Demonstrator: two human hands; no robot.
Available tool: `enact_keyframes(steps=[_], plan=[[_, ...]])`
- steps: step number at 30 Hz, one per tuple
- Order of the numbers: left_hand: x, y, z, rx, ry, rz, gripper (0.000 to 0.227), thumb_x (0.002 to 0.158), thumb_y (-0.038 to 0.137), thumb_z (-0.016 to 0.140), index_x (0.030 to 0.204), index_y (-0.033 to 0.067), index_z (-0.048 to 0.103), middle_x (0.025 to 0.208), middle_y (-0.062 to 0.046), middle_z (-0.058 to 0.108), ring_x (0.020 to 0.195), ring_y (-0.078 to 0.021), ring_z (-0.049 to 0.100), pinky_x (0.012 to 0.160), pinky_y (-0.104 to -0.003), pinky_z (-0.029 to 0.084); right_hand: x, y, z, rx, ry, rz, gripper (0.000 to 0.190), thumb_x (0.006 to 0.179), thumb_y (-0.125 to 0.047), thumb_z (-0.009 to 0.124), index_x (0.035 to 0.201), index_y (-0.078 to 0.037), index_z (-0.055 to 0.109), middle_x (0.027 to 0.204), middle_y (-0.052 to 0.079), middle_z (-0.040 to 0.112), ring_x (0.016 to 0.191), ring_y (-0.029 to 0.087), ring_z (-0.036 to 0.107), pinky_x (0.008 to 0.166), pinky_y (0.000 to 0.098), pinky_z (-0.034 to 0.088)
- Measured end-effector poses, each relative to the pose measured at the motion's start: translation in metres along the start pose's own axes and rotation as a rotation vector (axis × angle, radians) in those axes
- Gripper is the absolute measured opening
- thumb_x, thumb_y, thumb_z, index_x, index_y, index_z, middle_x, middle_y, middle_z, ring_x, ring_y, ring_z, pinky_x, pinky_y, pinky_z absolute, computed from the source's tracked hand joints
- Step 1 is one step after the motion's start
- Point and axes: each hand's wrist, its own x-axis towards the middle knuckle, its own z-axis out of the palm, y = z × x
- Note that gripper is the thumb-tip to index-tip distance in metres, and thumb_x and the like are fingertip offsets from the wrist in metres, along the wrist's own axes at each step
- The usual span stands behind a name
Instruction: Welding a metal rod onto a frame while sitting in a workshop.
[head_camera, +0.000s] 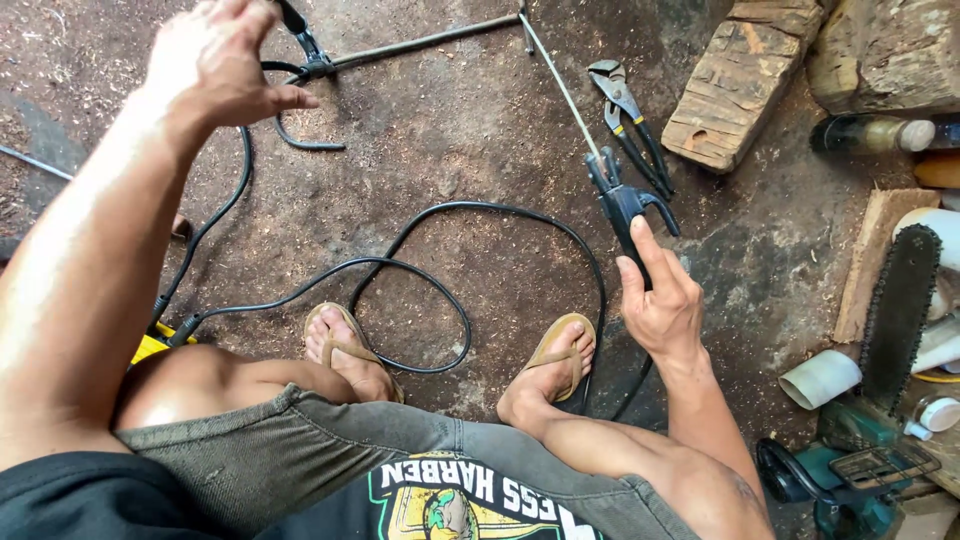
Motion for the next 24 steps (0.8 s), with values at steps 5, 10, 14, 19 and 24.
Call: enact_keyframes(steps=[5, 10, 14, 19, 24], plan=[[0.002, 0.004, 0.022, 0.035, -0.117, -0.020, 0.055, 0.090, 0.059, 0.072, 0.125, 0.0162, 0.073, 0.109, -0.011, 0.068, 0.099, -0.0260, 0.064, 0.083, -0.040, 0.054, -0.004, 0.013, 0.007, 0.224, 0.092, -0.092, 0.048, 0.107, -0.011, 0.066, 0.153, -0.010, 0.052, 0.109, 0.017, 0.070, 0.097, 0.027, 0.070, 0.082, 0.0375, 0.058], [0.001, 0.003, 0.028, 0.057, -0.065, 0.007, 0.030, 0.104, 0.045, 0.066, 0.112, 0.0192, 0.079, 0.088, -0.004, 0.069, 0.082, -0.0194, 0.065, 0.074, -0.036, 0.055, 0.008, 0.009, 0.006, 0.843, 0.004, 0.317, 0.054, 0.106, -0.014, 0.059, 0.157, -0.016, 0.043, 0.081, 0.004, 0.063, 0.057, 0.006, 0.055, 0.047, 0.0231, 0.047], [0.006, 0.007, 0.027, 0.134, -0.089, 0.048, 0.026, 0.110, 0.037, 0.059, 0.104, 0.0203, 0.078, 0.082, -0.002, 0.066, 0.071, -0.0165, 0.062, 0.063, -0.034, 0.054, 0.008, 0.010, 0.006, 0.886, 0.020, 0.306, 0.053, 0.104, -0.014, 0.058, 0.155, -0.018, 0.044, 0.080, 0.004, 0.063, 0.053, 0.006, 0.054, 0.043, 0.0224, 0.045], [0.009, 0.010, 0.028, 0.107, -0.105, 0.039, 0.027, 0.111, 0.031, 0.054, 0.107, 0.0193, 0.078, 0.075, -0.003, 0.067, 0.058, -0.0163, 0.058, 0.051, -0.035, 0.051, 0.013, -0.046, -0.018, 0.009, 0.179, -0.316, 0.043, 0.112, -0.019, 0.067, 0.151, -0.018, 0.048, 0.122, 0.019, 0.070, 0.102, 0.029, 0.072, 0.085, 0.0365, 0.062], [0.010, 0.000, 0.044, 0.021, -0.016, 0.030, 0.031, 0.113, 0.018, 0.048, 0.109, 0.0178, 0.079, 0.069, -0.004, 0.065, 0.050, -0.0145, 0.053, 0.047, -0.034, 0.048, 0.023, -0.078, -0.043, -0.356, -0.071, -0.230, 0.053, 0.092, -0.021, 0.079, 0.142, -0.018, 0.065, 0.073, 0.015, 0.063, 0.052, 0.031, 0.065, 0.049, 0.0448, 0.053]])
